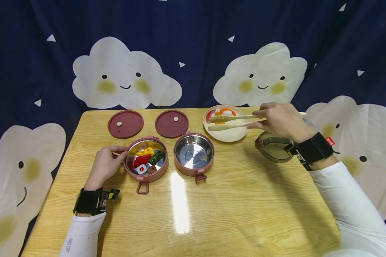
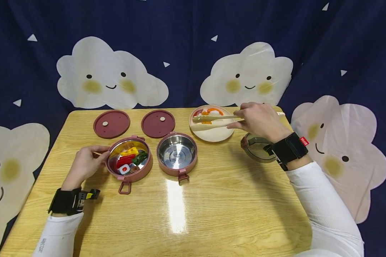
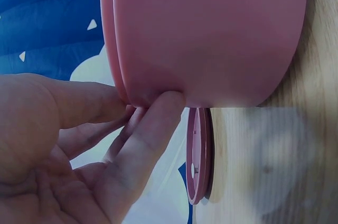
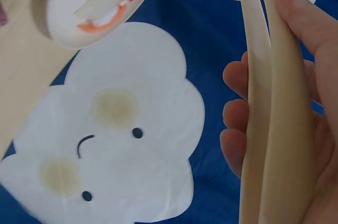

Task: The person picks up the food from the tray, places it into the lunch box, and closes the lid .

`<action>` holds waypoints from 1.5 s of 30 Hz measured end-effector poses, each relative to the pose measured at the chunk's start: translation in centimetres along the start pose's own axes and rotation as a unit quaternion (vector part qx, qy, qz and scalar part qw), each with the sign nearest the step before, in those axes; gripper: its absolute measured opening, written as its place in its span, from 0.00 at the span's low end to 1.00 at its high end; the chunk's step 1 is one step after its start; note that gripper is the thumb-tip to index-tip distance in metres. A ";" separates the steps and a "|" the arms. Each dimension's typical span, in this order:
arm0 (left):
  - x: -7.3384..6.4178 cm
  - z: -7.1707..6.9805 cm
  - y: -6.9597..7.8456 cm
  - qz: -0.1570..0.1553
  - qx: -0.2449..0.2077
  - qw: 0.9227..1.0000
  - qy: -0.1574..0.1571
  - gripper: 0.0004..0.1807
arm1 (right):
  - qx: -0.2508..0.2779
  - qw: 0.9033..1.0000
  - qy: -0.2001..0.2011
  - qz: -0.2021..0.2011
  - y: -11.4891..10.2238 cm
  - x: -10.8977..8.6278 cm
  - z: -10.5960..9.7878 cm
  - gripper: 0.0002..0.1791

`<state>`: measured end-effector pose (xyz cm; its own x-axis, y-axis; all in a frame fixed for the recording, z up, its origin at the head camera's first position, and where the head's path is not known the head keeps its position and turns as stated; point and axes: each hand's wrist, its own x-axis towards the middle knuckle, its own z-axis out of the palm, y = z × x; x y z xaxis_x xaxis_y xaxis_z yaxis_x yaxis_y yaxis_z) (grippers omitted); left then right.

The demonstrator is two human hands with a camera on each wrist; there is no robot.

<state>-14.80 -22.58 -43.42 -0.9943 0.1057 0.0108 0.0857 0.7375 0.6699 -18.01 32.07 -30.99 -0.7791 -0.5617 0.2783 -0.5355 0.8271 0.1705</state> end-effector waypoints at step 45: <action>1.4 8.7 14.2 0.045 0.004 0.999 -0.019 0.19 | 0.017 0.999 -0.019 0.043 3.0 -3.0 2.6 0.22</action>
<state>-14.46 -6.15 -40.29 -0.9794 0.1977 0.0419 0.1756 0.7297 0.6609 -18.11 36.22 -33.81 -0.8347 -0.4887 0.2539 -0.4759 0.8721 0.1140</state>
